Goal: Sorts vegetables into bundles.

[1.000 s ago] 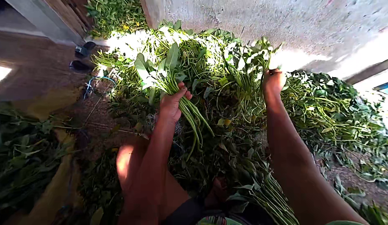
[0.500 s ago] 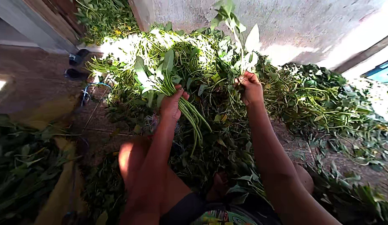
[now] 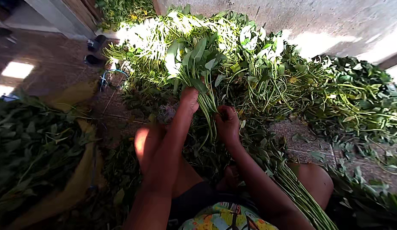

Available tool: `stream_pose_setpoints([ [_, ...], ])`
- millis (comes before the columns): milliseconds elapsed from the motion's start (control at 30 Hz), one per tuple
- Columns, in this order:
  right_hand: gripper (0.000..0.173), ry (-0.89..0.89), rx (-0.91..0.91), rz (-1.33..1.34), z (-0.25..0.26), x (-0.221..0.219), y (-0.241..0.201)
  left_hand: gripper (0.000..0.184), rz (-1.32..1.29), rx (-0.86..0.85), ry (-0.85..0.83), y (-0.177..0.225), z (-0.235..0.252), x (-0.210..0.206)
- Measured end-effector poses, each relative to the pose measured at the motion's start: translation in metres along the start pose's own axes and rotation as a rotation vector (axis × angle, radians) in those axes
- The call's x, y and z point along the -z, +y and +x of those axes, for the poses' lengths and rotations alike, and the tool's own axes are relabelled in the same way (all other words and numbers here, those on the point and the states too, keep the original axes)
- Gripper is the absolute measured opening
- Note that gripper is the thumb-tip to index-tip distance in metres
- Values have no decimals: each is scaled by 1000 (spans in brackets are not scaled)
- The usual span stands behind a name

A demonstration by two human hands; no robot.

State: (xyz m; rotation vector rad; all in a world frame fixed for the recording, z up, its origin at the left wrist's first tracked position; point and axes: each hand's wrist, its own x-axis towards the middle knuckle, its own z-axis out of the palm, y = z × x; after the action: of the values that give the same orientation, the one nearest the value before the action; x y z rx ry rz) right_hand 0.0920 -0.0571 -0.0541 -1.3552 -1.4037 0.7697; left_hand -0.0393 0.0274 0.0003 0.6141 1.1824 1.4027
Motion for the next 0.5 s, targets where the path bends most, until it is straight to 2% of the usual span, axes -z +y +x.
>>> stream_pose_setpoints([
  [100, 21, 26, 54, -62, 1, 5, 2, 15, -36, 9, 38, 5, 1, 2],
  [233, 20, 47, 118, -122, 2, 14, 5, 19, -75, 42, -43, 7, 2, 7],
  [333, 19, 55, 145, -191, 7, 27, 2, 20, -10, 43, -178, 12, -1, 12],
  [400, 18, 52, 176, -228, 11, 37, 1, 13, 46, 16, -262, 16, -5, 15],
  [500, 22, -51, 216, -230, 18, 53, -4, 12, 58, -18, -354, 21, -7, 18],
])
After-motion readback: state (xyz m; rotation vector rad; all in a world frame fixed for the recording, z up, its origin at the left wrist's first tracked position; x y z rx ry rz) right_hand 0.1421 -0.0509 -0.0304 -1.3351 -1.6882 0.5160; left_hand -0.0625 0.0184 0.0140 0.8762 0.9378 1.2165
